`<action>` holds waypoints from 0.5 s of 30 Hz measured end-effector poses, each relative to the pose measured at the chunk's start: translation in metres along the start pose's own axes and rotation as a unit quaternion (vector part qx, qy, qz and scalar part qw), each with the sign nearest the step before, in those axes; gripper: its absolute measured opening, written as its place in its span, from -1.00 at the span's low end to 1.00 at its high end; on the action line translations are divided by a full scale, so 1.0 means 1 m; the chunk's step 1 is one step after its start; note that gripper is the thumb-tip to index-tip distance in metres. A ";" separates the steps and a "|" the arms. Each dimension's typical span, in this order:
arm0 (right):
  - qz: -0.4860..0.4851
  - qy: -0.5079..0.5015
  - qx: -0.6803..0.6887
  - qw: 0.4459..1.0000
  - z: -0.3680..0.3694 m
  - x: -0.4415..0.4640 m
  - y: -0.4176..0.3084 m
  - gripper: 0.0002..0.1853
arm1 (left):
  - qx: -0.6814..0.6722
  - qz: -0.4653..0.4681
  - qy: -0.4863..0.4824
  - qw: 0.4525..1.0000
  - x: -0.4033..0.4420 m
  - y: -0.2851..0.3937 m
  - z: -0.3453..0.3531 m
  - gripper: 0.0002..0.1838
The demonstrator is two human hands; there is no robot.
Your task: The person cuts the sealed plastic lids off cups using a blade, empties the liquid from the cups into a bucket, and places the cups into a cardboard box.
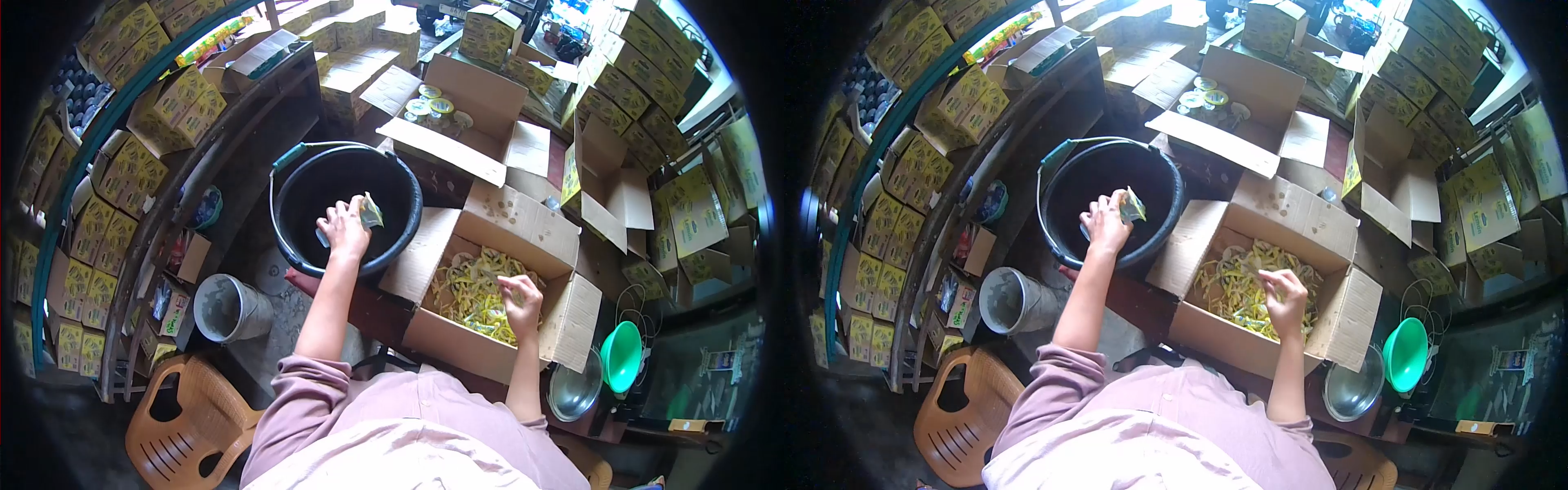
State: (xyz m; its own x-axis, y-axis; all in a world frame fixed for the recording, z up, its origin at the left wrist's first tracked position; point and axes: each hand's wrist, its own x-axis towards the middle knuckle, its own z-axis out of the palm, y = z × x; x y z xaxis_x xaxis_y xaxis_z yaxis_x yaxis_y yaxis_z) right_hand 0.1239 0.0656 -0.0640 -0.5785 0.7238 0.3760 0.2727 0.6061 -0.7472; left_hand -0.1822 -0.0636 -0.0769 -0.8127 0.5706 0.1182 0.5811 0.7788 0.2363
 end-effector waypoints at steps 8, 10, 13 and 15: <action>0.120 0.041 0.068 0.990 -0.029 -0.077 0.031 -0.79 | 0.159 0.014 0.005 0.987 0.004 0.000 0.016 -0.39; 0.127 0.044 0.080 0.988 -0.034 -0.083 0.027 -0.81 | 0.170 0.024 0.015 0.985 0.005 -0.002 0.021 -0.44; 0.120 0.052 0.098 0.986 -0.043 -0.091 0.026 -0.78 | 0.227 0.031 -0.005 0.973 0.003 0.007 0.011 -0.55; 0.119 0.055 0.100 0.986 -0.048 -0.097 0.028 -0.77 | 0.243 0.037 0.000 0.969 0.001 0.007 0.010 -0.57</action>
State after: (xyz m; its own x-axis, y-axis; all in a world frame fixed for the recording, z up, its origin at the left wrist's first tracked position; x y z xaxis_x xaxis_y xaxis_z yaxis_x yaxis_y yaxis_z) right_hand 0.2246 0.0285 -0.0949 -0.4262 0.8757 0.2268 0.2265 0.3461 -0.9104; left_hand -0.1781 -0.0548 -0.0847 -0.7674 0.6302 0.1182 0.5898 0.7661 -0.2552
